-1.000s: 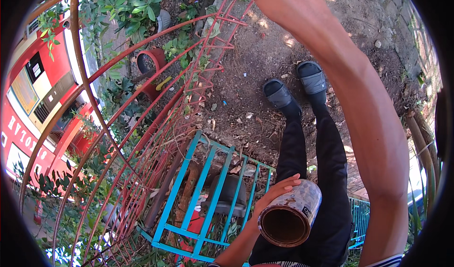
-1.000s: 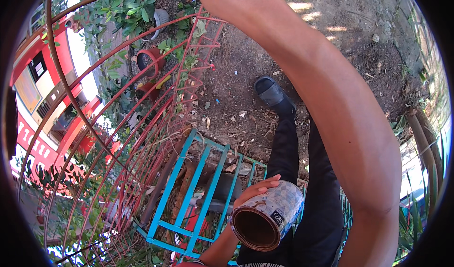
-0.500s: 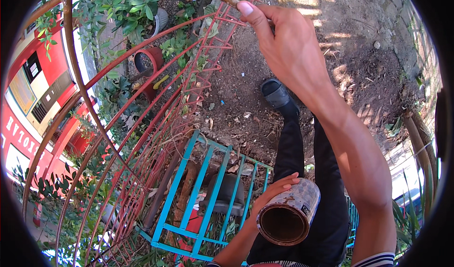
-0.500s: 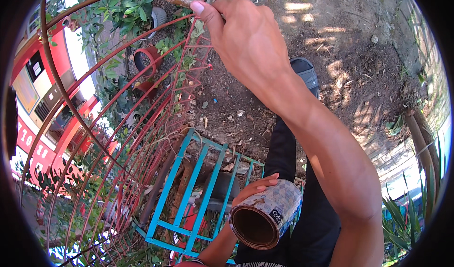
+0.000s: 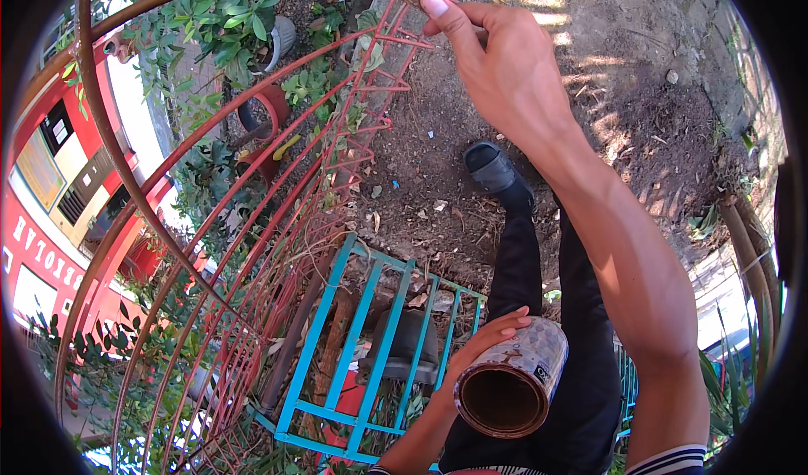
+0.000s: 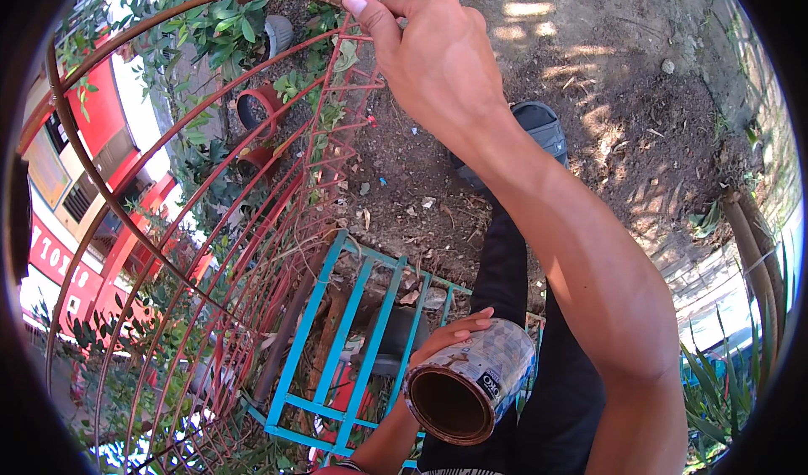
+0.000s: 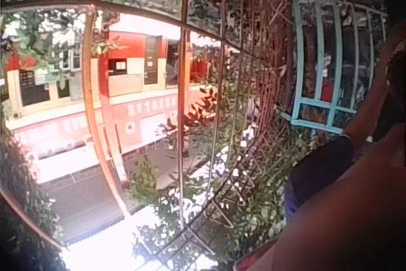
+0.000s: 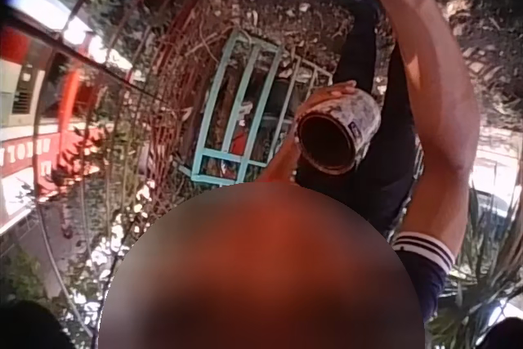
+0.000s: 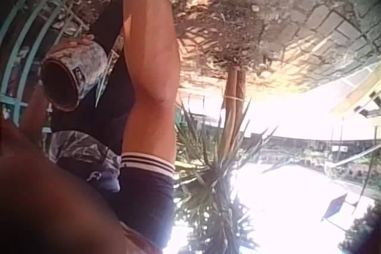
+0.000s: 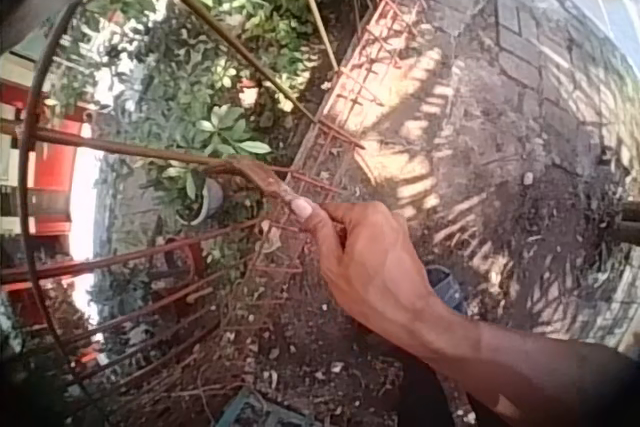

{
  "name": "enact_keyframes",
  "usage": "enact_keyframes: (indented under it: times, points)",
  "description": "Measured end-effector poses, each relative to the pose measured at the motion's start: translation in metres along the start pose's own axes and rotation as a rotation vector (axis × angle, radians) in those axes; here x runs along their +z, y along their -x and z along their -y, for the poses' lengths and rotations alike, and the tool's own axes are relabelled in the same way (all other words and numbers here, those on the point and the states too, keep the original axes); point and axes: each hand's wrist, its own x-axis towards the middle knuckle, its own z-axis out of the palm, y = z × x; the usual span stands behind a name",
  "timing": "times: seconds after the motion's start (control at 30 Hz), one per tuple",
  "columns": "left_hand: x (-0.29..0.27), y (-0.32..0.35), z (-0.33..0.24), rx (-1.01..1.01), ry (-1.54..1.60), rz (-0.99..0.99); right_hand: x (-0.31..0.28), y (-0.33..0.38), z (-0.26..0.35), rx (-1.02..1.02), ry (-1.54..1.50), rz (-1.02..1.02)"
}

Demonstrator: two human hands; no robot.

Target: The person paints a metal fence red using a paint brush and a can of paint.

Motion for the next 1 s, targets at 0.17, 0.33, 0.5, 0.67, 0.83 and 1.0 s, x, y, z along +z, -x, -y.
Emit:
enact_keyframes:
  times: [0.17, 0.33, 0.5, 0.67, 0.83, 1.0]
  points:
    - [-0.003, 0.000, -0.001, -0.036, -0.013, 0.005, 0.008, -0.006, -0.004, 0.036, -0.059, -0.007]
    - [-0.006, 0.002, 0.002, -0.035, 0.005, 0.007, -0.008, -0.015, 0.019, 0.188, -0.035, 0.163]
    - [-0.007, 0.001, 0.010, -0.027, -0.002, 0.031, -0.006, -0.019, 0.017, 0.142, -0.042, 0.108]
    - [-0.007, 0.002, 0.011, -0.031, 0.016, 0.039, 0.000, -0.031, 0.027, 0.288, 0.040, 0.120]
    - [-0.008, 0.005, 0.014, -0.036, 0.013, 0.023, -0.005, -0.029, 0.020, 0.089, -0.028, 0.138]
    - [-0.008, 0.006, 0.021, -0.028, 0.011, 0.030, 0.022, -0.049, -0.013, -0.161, 0.082, -0.053]
